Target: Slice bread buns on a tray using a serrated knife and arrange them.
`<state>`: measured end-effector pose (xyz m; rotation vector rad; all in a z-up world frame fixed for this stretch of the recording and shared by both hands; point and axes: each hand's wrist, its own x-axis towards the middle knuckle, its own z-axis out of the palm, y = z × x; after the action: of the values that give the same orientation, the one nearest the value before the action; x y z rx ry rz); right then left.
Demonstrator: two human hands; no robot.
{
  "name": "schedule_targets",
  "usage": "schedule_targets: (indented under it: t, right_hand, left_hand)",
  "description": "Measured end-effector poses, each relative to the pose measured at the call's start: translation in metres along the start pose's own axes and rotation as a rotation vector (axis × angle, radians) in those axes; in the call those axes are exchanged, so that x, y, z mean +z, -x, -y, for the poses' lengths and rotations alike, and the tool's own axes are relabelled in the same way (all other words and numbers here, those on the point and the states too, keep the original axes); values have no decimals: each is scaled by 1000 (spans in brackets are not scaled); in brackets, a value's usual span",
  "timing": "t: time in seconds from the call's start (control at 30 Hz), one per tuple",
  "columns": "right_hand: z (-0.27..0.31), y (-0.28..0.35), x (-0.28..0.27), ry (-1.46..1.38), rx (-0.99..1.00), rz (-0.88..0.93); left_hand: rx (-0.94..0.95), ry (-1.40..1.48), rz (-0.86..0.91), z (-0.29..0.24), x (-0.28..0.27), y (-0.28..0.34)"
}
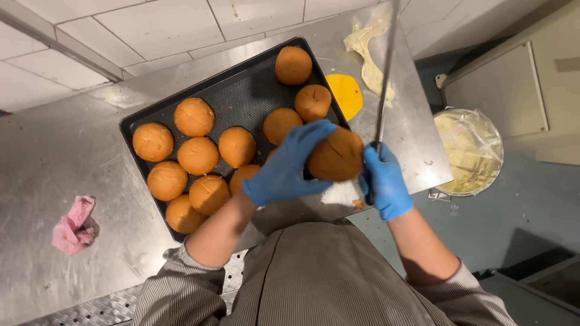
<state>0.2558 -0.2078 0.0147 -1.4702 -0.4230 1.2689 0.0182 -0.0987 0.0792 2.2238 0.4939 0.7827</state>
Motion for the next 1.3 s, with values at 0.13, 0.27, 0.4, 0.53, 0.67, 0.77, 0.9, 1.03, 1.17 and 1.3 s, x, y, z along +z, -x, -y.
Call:
schedule_targets:
  t: [0.13,0.27,0.4,0.53,0.67,0.77,0.9,1.03,1.17,1.3]
  right_hand:
    - [25,27,27,-258,64,222]
    - [35,39,50,-143,-47,327]
    - [19,45,18,253,-409,436]
    - [45,87,9,697,-459,447]
    - [44,97,4,1082,-984,388]
    - [42,95,-5,1173,-917,410]
    - [40,93,-12,1161,-999,415]
    - [41,93,-13,1141,-866,468]
    - [31,103,-24,1142,-835,517]
    - [29,96,-28,1155,-835,502]
  left_hand:
    - [60,287,-361,3,58,23]
    - [-204,1379,-382,45,128,66]
    - [-227,1667,-565,-33,61,39]
    - [-68,1646,-645,-46,52,48]
    - [-44,1747,-625,-54,53,49]
    - [-20,1756,-612,-62,52,42]
    - [-271,1499,-637,-7,106,70]
    - [-289,1665,-617,-46,94,48]
    - [-47,1700,-647,-61,52,36]
    - [-251,1672,-642,3,131,76]
